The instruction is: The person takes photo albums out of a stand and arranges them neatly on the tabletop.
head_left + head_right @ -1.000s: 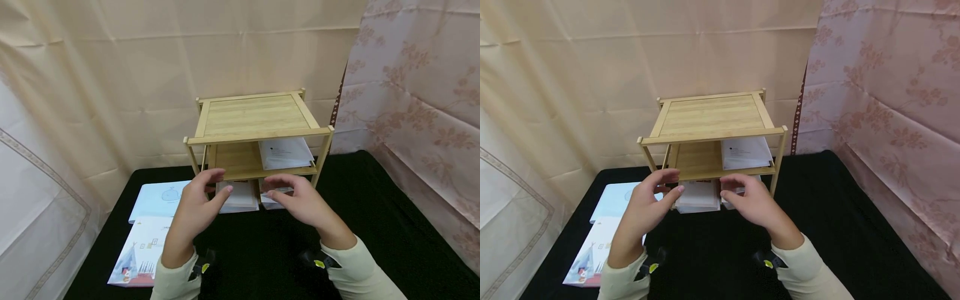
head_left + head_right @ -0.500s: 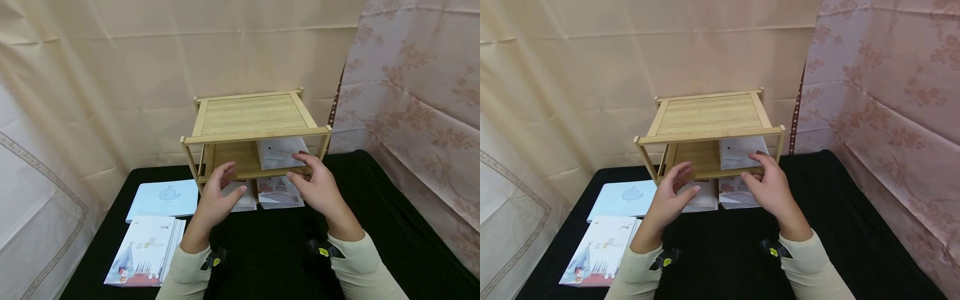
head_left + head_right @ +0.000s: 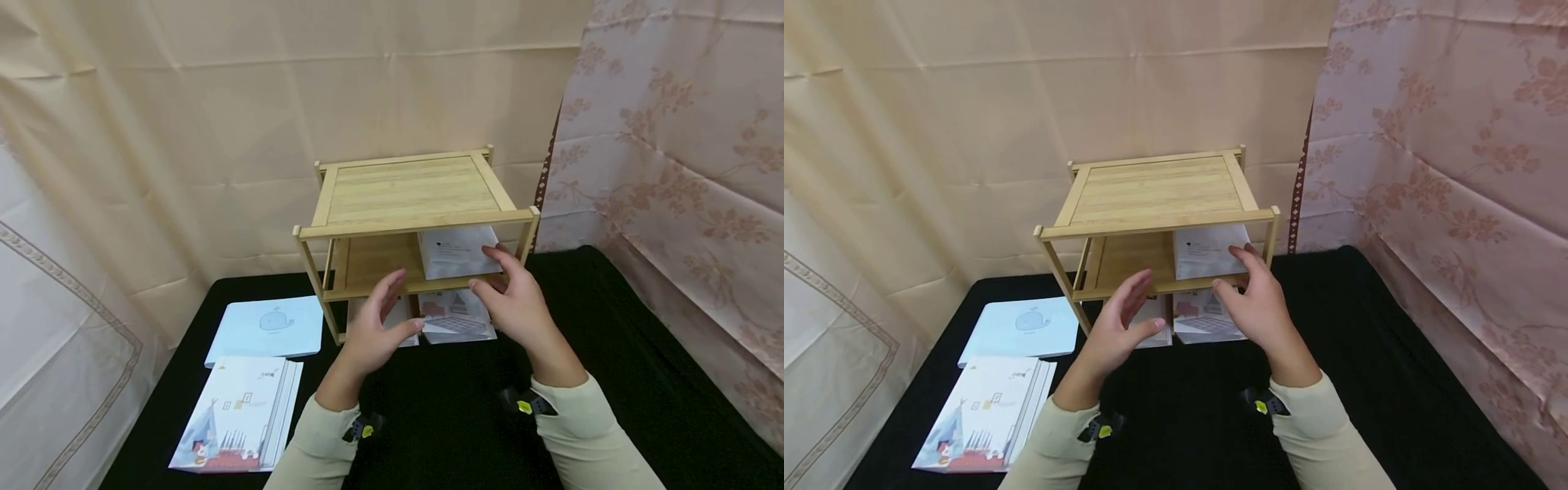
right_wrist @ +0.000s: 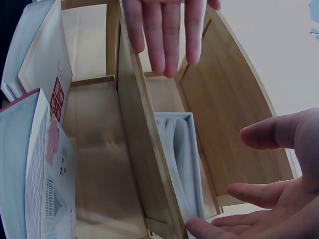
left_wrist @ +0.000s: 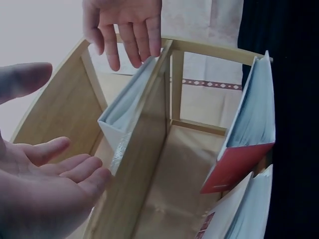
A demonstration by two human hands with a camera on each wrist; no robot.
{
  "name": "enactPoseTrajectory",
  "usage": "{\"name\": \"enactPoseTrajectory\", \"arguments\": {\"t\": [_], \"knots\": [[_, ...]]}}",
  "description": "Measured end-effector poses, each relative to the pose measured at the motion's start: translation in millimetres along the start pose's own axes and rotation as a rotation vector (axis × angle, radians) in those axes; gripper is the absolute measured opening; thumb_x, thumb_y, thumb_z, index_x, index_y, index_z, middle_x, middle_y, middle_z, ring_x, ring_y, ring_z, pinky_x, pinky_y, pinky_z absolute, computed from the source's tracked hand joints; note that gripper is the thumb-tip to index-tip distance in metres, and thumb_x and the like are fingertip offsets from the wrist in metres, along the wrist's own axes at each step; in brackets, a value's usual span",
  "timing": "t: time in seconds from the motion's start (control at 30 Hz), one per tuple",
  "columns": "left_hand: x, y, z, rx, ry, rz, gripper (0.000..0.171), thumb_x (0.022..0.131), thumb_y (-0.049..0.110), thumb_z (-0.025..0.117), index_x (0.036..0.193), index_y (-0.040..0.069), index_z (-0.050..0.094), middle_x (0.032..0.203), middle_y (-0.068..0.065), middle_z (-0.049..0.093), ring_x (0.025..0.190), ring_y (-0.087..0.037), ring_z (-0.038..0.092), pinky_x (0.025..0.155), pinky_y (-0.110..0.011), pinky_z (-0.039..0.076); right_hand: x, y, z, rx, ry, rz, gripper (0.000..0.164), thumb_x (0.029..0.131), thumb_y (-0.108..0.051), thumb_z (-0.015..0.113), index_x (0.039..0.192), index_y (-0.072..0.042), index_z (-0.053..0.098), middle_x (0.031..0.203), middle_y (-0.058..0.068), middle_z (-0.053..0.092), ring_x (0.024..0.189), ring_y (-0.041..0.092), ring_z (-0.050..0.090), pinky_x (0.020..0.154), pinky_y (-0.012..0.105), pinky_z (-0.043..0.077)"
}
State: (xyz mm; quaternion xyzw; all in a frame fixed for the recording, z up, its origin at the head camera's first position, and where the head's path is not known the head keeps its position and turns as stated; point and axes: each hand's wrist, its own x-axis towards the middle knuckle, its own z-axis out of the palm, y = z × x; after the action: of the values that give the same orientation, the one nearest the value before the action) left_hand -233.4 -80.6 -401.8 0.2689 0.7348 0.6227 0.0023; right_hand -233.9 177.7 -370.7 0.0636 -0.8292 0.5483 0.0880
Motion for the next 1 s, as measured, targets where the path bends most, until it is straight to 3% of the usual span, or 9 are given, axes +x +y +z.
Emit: {"name": "enactPoseTrajectory", "arguments": {"t": [0.17,0.4,0.57,0.77,0.87,1.0], "knots": [[0.5,-2.8,4.2,-0.047,-0.024,-0.015,0.085,0.092,0.01,0.073,0.163,0.01,0.025,0.169,-0.017,0.026,0.156,-0.035,0.028,0.126,-0.057,0.024,-1,-1,2,-0.029,0.0,0.028,0.07,0.099,-0.019,0.065,0.161,-0.008,0.033,0.174,0.015,-0.001,0.134,0.048,0.053,0.104,0.057,0.053],[4.3,-10.3,10.1,-0.128,-0.076,-0.022,0.088,0.092,0.006,0.071,0.165,0.011,0.021,0.172,-0.015,0.019,0.159,-0.032,0.021,0.123,-0.06,0.03,-1,-4,2,-0.091,0.007,0.051,0.073,0.098,-0.022,0.067,0.161,-0.009,0.032,0.174,0.017,0.001,0.139,0.051,0.046,0.109,0.062,0.047],[8.1,-13.7,15.5,-0.072,-0.133,0.012,0.092,0.091,0.011,0.072,0.166,0.021,0.02,0.175,-0.009,0.006,0.16,-0.034,0.012,0.118,-0.067,0.033,1,-3,0,-0.124,0.016,0.036,0.072,0.098,-0.024,0.067,0.16,-0.009,0.034,0.173,0.017,0.012,0.135,0.049,0.051,0.105,0.061,0.05],[14.0,-12.9,23.3,-0.035,-0.146,0.001,0.098,0.091,0.01,0.074,0.167,0.021,0.013,0.176,-0.003,-0.001,0.161,-0.031,0.006,0.115,-0.068,0.036,1,-1,-1,-0.148,0.016,0.038,0.07,0.098,-0.026,0.067,0.159,-0.011,0.036,0.167,0.02,0.03,0.132,0.045,0.056,0.1,0.059,0.054],[18.1,-10.4,25.2,-0.016,-0.138,-0.019,0.099,0.092,0.009,0.073,0.167,0.019,0.01,0.175,-0.004,0.001,0.16,-0.031,0.009,0.115,-0.065,0.038,1,-1,-2,-0.177,0.016,0.03,0.07,0.098,-0.027,0.067,0.159,-0.01,0.037,0.164,0.023,0.035,0.131,0.045,0.058,0.1,0.06,0.054],[23.6,-3.6,27.0,-0.008,-0.159,-0.053,0.1,0.093,0.01,0.073,0.167,0.017,0.006,0.175,-0.006,0.003,0.157,-0.033,0.022,0.115,-0.057,0.043,1,2,-1,-0.265,0.012,0.004,0.07,0.099,-0.029,0.067,0.159,-0.008,0.037,0.163,0.022,0.036,0.133,0.046,0.054,0.105,0.063,0.048]]}}
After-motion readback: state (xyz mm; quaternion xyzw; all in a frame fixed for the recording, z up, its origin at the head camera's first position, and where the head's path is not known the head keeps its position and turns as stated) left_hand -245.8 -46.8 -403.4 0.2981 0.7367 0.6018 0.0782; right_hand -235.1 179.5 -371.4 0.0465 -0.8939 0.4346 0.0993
